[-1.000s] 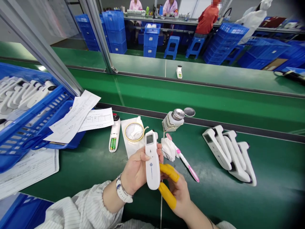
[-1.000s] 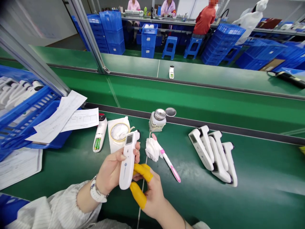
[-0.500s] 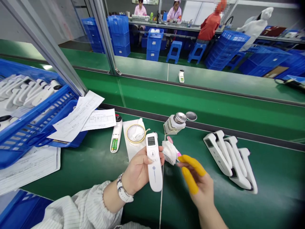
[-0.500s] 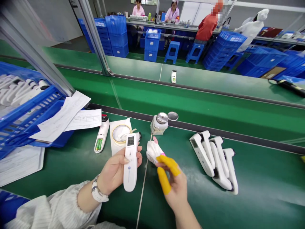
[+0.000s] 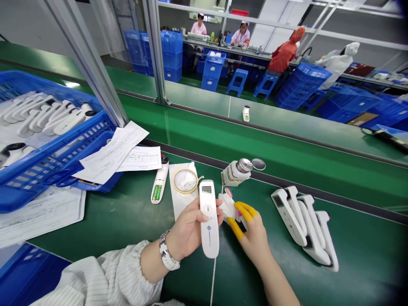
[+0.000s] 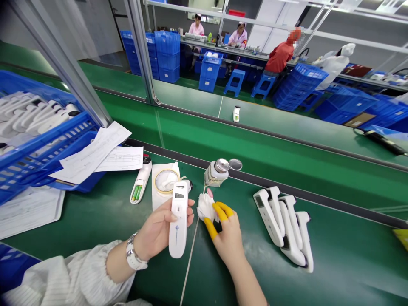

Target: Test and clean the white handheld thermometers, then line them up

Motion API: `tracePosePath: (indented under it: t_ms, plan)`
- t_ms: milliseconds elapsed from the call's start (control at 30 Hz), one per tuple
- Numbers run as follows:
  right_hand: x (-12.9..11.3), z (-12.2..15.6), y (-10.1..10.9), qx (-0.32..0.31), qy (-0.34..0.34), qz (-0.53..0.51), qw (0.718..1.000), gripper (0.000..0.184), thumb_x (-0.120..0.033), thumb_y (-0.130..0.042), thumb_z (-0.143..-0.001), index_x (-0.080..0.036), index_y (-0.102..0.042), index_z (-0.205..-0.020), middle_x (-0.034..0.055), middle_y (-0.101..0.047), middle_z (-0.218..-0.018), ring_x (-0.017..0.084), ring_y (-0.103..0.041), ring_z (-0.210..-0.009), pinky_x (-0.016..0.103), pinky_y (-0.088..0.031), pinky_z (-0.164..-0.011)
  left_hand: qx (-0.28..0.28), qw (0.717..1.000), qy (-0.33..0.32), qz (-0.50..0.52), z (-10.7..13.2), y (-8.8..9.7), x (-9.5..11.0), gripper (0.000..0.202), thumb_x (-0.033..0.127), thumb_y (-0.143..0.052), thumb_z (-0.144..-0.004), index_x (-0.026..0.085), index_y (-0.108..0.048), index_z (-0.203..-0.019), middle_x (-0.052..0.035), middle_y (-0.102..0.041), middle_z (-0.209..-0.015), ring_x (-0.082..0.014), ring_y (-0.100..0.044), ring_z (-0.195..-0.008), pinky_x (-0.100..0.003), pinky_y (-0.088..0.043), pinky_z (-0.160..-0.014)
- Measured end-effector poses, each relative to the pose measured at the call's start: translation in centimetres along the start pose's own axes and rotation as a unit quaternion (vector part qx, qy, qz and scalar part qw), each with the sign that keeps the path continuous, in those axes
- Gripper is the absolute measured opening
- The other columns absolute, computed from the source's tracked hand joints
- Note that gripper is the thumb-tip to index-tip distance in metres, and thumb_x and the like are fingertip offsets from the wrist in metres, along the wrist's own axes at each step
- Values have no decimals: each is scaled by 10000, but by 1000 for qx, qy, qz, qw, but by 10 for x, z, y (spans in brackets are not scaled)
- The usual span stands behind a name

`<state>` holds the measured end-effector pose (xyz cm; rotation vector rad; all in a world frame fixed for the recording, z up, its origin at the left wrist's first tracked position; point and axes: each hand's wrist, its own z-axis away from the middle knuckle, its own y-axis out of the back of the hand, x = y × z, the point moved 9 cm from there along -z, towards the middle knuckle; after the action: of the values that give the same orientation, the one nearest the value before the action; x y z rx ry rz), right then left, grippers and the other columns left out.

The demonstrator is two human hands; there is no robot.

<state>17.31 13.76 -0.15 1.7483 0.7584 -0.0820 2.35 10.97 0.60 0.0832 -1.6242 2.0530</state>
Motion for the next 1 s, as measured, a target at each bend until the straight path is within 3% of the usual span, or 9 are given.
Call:
tracePosePath:
  t_ms: [67, 200, 300, 400, 500, 733, 833, 933, 1000]
  plan:
    - [-9, -6, -8, -16, 25, 38, 999, 412, -388, -622, -771, -190, -591, -1131, 161, -588, -1123, 327, -550, -998, 536, -481, -805, 9, 1000, 13, 8, 1, 1, 0, 305, 51, -503, -683, 94, -624, -961, -82, -634, -836, -150, -595, -771, -289, -481, -787]
    - [-20, -15, -8, -20, 52, 43, 998, 184, -285, -573, -806, -215, -667, -948, 156, -570, -1166, 333, -531, -1030, 553, -449, -820, 9, 998, 64, 1, 4, 5, -2, 320, 305, -481, -851, 66, -614, -1018, -66, -596, -744, -91, -576, -609, -177, -476, -591]
    - [-25, -18, 5, -8, 21, -103, 994, 102, -256, -543, -828, -203, -622, -864, 143, -594, -1125, 298, -554, -1031, 490, -460, -841, 13, 998, 55, -11, 2, 11, 2, 399, 396, -431, -878, 77, -614, -1032, -41, -570, -694, -75, -544, -537, -164, -447, -512]
    - [-34, -16, 18, 5, -31, -278, 960, 75, -256, -505, -862, -218, -568, -880, 97, -631, -1015, 242, -604, -931, 397, -497, -779, 28, 999, 41, -22, -2, 17, 5, 498, 487, -393, -875, 70, -628, -1013, -49, -579, -673, -92, -544, -541, -183, -438, -505]
    - [-52, -14, 32, 31, -24, -349, 936, 66, -233, -500, -866, -229, -559, -896, 69, -615, -928, 216, -596, -857, 355, -502, -725, 48, 997, 44, -34, -4, 19, 2, 558, 541, -395, -855, 55, -647, -966, -60, -594, -645, -105, -551, -546, -191, -426, -504]
    - [-108, -13, 37, -3, 116, -253, 960, 186, -119, -551, -799, -245, -544, -935, 45, -608, -815, 192, -578, -720, 333, -483, -631, 82, 996, 2, -34, -1, 17, 5, 393, 452, -455, -861, 142, -614, -1042, -61, -658, -820, -139, -585, -629, -255, -452, -614]
    - [-126, -13, 38, -14, 188, -218, 958, 218, -100, -551, -778, -246, -546, -939, 40, -626, -779, 197, -581, -687, 334, -479, -599, 88, 995, 12, -34, -1, 19, 3, 403, 450, -443, -865, 114, -629, -985, -61, -645, -733, -146, -584, -607, -266, -448, -624]
    - [-108, -30, 55, 35, 155, -197, 968, 185, -125, -565, -784, -247, -567, -922, 34, -625, -792, 194, -590, -690, 328, -480, -610, 85, 995, 32, -35, -3, 22, 0, 472, 493, -424, -857, 83, -654, -906, -71, -625, -674, -144, -574, -585, -250, -440, -584]
    - [-74, -49, 78, 131, 73, -185, 971, 123, -175, -578, -804, -233, -587, -912, 35, -617, -801, 187, -589, -697, 322, -474, -631, 79, 995, 34, -43, -5, 25, 0, 484, 492, -420, -858, 75, -662, -904, -72, -612, -656, -131, -557, -565, -233, -430, -547]
